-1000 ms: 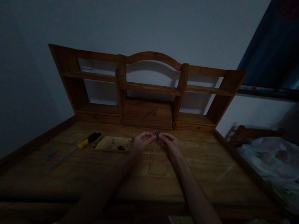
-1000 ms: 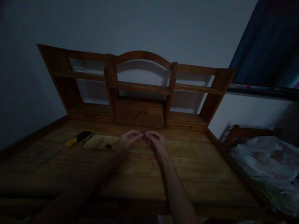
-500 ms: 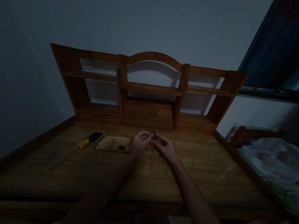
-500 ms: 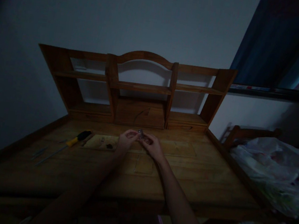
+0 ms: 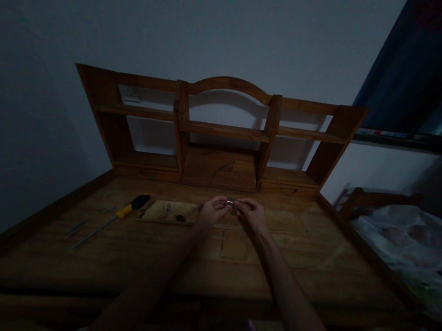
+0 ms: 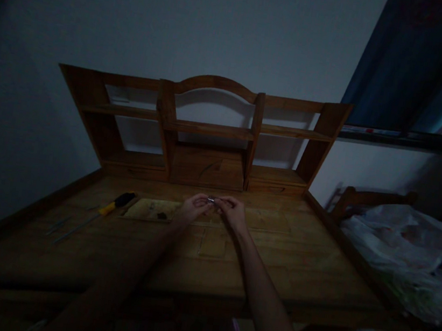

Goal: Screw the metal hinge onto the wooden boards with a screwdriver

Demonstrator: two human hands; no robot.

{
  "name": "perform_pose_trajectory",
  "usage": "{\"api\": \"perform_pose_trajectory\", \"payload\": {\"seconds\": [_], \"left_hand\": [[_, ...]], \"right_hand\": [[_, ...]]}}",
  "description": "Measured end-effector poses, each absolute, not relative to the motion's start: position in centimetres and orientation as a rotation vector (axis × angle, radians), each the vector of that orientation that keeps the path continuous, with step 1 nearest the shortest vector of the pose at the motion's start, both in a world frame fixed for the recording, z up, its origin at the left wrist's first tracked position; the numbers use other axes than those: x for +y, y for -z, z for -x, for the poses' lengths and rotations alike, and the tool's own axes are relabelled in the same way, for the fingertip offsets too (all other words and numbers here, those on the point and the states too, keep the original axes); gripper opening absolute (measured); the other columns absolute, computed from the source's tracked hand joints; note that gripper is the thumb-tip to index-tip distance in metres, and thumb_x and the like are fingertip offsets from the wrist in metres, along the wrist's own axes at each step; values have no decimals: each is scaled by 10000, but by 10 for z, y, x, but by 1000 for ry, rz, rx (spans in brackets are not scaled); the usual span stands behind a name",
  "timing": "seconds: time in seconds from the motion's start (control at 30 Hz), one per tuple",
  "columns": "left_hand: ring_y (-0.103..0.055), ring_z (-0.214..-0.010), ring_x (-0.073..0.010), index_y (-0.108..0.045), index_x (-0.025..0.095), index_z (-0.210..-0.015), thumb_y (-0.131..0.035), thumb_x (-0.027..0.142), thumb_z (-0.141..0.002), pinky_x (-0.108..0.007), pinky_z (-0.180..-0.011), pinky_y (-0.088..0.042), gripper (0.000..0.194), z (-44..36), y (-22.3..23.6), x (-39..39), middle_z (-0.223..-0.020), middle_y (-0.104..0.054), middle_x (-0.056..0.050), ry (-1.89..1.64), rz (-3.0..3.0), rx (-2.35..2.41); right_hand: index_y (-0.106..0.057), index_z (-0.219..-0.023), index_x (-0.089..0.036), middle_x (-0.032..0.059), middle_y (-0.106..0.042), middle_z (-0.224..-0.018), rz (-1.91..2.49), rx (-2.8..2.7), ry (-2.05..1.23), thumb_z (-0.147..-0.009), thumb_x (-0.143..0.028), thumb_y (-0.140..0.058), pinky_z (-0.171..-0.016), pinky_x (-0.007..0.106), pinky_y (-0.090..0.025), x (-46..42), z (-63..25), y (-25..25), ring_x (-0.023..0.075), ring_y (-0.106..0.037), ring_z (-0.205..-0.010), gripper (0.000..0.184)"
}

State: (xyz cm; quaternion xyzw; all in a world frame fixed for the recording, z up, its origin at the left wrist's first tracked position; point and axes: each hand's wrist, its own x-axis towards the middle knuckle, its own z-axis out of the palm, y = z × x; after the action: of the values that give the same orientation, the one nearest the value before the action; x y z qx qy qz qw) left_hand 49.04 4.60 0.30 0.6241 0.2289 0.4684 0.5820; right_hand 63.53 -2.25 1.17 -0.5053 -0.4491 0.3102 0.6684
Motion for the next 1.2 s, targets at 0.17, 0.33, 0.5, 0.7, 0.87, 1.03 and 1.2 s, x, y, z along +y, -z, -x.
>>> {"api": "perform_pose_trajectory", "payload": {"seconds": [0.17,0.33,0.5,0.7,0.87,1.03,1.2], "left_hand": [[-678,-893,-200,-651,147,-959,-695,356,-761,-262,-682,-551,292,-485,-9,49,-981,-710,-96,-1026,-1531,433],[-672,-973,-198,-643,163,-1086,-602,311,-848,-319,-868,-529,283,-475,-10,48,-1045,-704,-96,-1091,-1733,475],[-619,-1116,-220,-472,284,-1403,-554,281,-894,-396,-1024,-450,516,-444,-12,29,-1198,-665,-62,-1003,-2269,507],[-570,-1171,-214,-463,332,-1414,-539,338,-919,-394,-1035,-441,501,-423,-7,12,-1284,-602,-41,-869,-2713,545],[-567,-1150,-196,-537,336,-1353,-512,315,-936,-370,-1000,-464,418,-428,0,15,-1272,-586,-37,-888,-2791,493],[-551,-1171,-208,-576,327,-1321,-505,312,-946,-378,-1012,-453,382,-428,3,18,-1291,-568,-49,-878,-2885,473],[-543,-1184,-217,-610,312,-1286,-501,322,-951,-392,-1030,-443,353,-429,8,20,-1310,-558,-56,-897,-2940,495]], "right_hand": [[-714,-766,-178,-5,-607,-510,1160,-947,-722,-622,-515,-778,-425,247,-364,-19,-647,-10,113,-497,-414,372],[-699,-937,-167,-14,-614,-518,1162,-988,-727,-708,-509,-703,-442,244,-370,-17,-652,-8,116,-509,-422,411],[-674,-1014,-162,-48,-574,-489,1212,-1117,-733,-721,-462,-689,-432,235,-361,-30,-649,-5,114,-482,-407,420],[-706,-847,-148,-8,-634,-612,1322,-1263,-649,-704,-383,-690,-486,222,-384,-57,-647,-2,107,-516,-512,275],[-715,-879,-155,24,-680,-714,1345,-1381,-554,-746,-374,-658,-618,257,-462,-60,-646,1,144,-586,-638,262],[-727,-859,-178,41,-697,-779,1387,-1507,-441,-802,-334,-605,-673,286,-483,-61,-648,4,169,-608,-707,207],[-730,-856,-204,64,-687,-893,1420,-1594,-229,-855,-303,-582,-830,349,-470,-69,-645,0,203,-613,-866,178]]}}
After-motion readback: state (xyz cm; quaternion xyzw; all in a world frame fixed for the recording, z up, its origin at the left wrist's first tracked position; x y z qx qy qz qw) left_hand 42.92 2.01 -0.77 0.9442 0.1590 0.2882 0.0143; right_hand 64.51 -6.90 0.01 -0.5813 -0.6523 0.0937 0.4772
